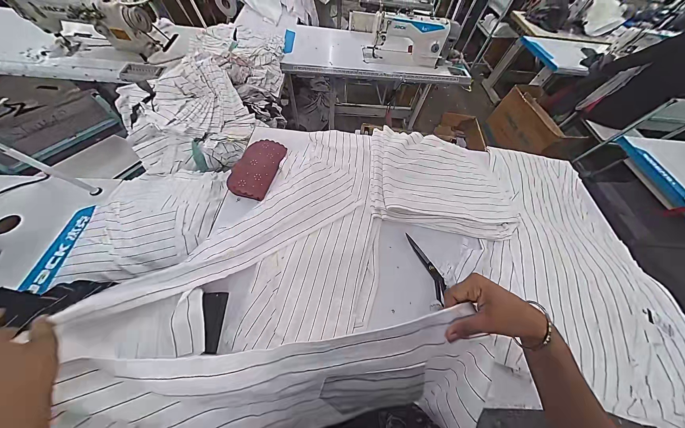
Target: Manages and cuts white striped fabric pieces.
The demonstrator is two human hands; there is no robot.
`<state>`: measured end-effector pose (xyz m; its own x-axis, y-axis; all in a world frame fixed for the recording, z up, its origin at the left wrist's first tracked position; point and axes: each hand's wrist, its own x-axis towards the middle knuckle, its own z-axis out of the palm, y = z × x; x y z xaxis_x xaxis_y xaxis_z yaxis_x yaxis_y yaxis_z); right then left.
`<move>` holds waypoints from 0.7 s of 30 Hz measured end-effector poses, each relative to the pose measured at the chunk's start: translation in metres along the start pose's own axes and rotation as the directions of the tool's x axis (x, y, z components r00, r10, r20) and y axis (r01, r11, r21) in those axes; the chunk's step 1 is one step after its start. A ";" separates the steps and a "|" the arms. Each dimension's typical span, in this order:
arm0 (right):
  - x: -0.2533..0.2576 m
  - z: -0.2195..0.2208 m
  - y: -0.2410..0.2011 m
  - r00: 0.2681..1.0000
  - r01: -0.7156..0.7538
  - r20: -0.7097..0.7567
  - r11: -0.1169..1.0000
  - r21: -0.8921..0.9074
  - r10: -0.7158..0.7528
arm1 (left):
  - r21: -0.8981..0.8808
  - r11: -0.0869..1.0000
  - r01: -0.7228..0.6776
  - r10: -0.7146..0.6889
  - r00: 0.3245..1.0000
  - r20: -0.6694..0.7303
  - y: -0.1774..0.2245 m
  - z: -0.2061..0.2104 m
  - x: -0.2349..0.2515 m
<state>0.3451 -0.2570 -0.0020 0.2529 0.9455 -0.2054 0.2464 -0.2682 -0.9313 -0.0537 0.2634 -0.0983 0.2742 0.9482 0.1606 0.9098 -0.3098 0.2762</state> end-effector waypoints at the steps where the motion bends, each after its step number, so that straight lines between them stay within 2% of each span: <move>1: 0.013 -0.004 0.008 0.995 -0.089 -0.039 0.995 -0.034 0.088 | -0.099 0.992 -0.083 0.086 0.996 0.025 0.043 0.004 -0.001; 3: 0.037 -0.009 0.028 0.955 -0.294 -0.066 0.946 -0.135 0.288 | -0.271 0.923 -0.274 0.310 0.946 0.098 0.137 0.033 -0.017; 4: 0.047 -0.011 0.041 0.931 -0.365 -0.041 0.915 -0.169 0.364 | -0.347 0.874 -0.341 0.422 0.886 0.193 0.183 0.052 -0.030; 6: 0.053 -0.023 0.068 0.891 -0.435 0.064 0.885 -0.169 0.450 | -0.446 0.758 -0.477 0.642 0.665 0.380 0.264 0.092 -0.053; 7: 0.050 -0.031 0.082 0.871 -0.459 0.122 0.876 -0.145 0.477 | -0.475 0.698 -0.536 0.715 0.557 0.422 0.296 0.111 -0.063; 8: 0.043 -0.038 0.095 0.849 -0.490 0.162 0.864 -0.111 0.503 | -0.488 0.641 -0.592 0.767 0.479 0.427 0.321 0.129 -0.071; 9: 0.034 -0.044 0.107 0.827 -0.530 0.174 0.845 -0.070 0.534 | -0.489 0.588 -0.645 0.809 0.447 0.383 0.340 0.145 -0.076; 11: 0.014 -0.051 0.123 0.803 -0.592 0.096 0.806 0.009 0.589 | -0.476 0.562 -0.677 0.827 0.458 0.325 0.370 0.163 -0.075; 12: 0.005 -0.050 0.129 0.803 -0.595 0.005 0.802 0.045 0.596 | -0.485 0.591 -0.645 0.807 0.482 0.342 0.382 0.164 -0.071; 14: -0.007 -0.038 0.130 0.798 -0.539 -0.242 0.833 0.123 0.552 | -0.555 0.700 -0.449 0.707 0.542 0.453 0.401 0.148 -0.061; 15: -0.011 -0.029 0.126 0.783 -0.478 -0.372 0.865 0.151 0.498 | -0.627 0.714 -0.313 0.666 0.582 0.467 0.406 0.134 -0.058; 16: -0.013 -0.018 0.120 0.764 -0.389 -0.490 0.906 0.168 0.419 | -0.705 0.681 -0.198 0.646 0.615 0.452 0.409 0.117 -0.059; 17: -0.014 -0.006 0.114 0.744 -0.282 -0.584 0.945 0.167 0.325 | -0.786 0.611 -0.091 0.655 0.617 0.437 0.408 0.096 -0.064; 19: -0.010 0.020 0.094 0.683 -0.067 -0.705 0.977 0.201 0.191 | -0.898 0.433 0.083 0.728 0.555 0.403 0.396 0.045 -0.081; 21: 0.002 0.047 0.065 0.625 0.095 -0.775 0.977 0.193 0.093 | -0.942 0.309 0.130 0.802 0.498 0.332 0.377 0.002 -0.105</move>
<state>0.3175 -0.2642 -0.0769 0.9062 0.4225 0.0186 0.0841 -0.1369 -0.9870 0.2615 0.0471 -0.0129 0.9690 0.2467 -0.0131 0.0235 -0.0390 0.9990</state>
